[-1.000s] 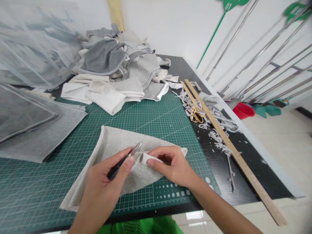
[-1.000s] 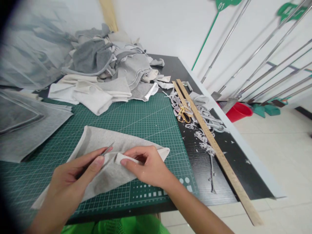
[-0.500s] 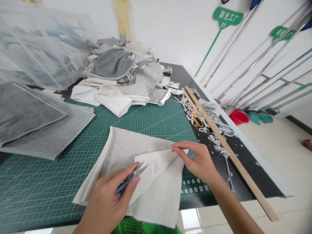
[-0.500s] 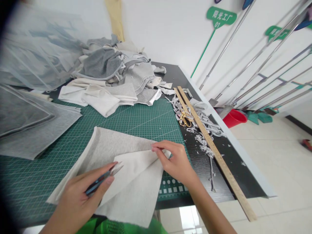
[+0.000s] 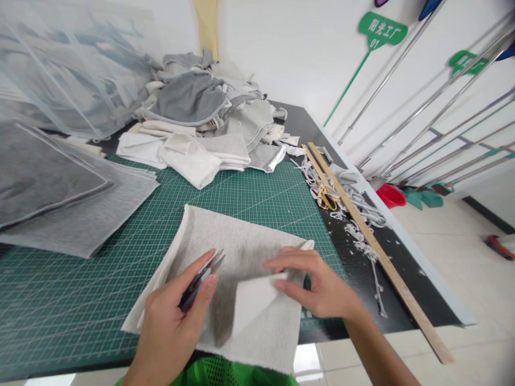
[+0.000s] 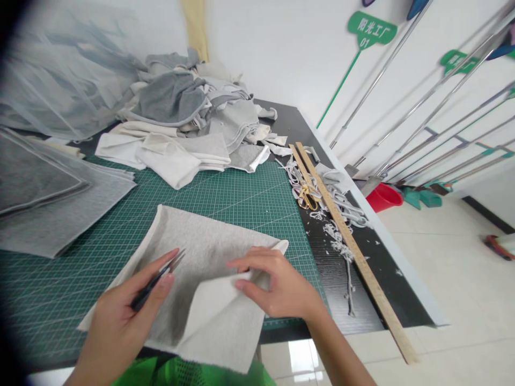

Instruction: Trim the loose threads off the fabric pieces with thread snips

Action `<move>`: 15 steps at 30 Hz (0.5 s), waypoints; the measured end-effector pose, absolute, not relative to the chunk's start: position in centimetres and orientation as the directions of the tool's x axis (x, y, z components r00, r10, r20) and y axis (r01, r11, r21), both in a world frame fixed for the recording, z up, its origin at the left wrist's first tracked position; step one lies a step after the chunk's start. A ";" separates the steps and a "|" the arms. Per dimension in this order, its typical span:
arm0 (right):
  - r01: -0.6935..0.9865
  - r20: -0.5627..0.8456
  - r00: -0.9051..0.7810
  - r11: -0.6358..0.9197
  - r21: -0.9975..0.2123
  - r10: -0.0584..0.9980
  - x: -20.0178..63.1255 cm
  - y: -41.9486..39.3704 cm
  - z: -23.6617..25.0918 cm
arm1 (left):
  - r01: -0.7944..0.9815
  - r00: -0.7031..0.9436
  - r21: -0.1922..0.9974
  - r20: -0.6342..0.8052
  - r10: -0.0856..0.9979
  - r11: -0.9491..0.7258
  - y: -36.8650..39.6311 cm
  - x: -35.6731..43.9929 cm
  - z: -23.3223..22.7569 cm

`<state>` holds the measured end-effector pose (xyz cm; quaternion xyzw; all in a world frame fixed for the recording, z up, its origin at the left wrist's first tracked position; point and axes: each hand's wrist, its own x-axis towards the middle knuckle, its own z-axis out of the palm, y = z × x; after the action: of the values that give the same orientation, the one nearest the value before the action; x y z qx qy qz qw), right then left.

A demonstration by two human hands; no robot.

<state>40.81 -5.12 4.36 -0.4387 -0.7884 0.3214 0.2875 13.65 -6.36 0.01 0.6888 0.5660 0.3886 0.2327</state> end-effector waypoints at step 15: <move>0.546 0.328 -0.313 0.451 -0.706 0.891 42.5 -7.1 3.5 | 0.604 0.093 0.751 0.268 0.959 -0.268 -6.6 14.5 0.3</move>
<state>42.46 -7.07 3.50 -0.4647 -0.7732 0.2418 0.3575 14.48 -6.57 0.28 0.7009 0.5574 0.3778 0.2350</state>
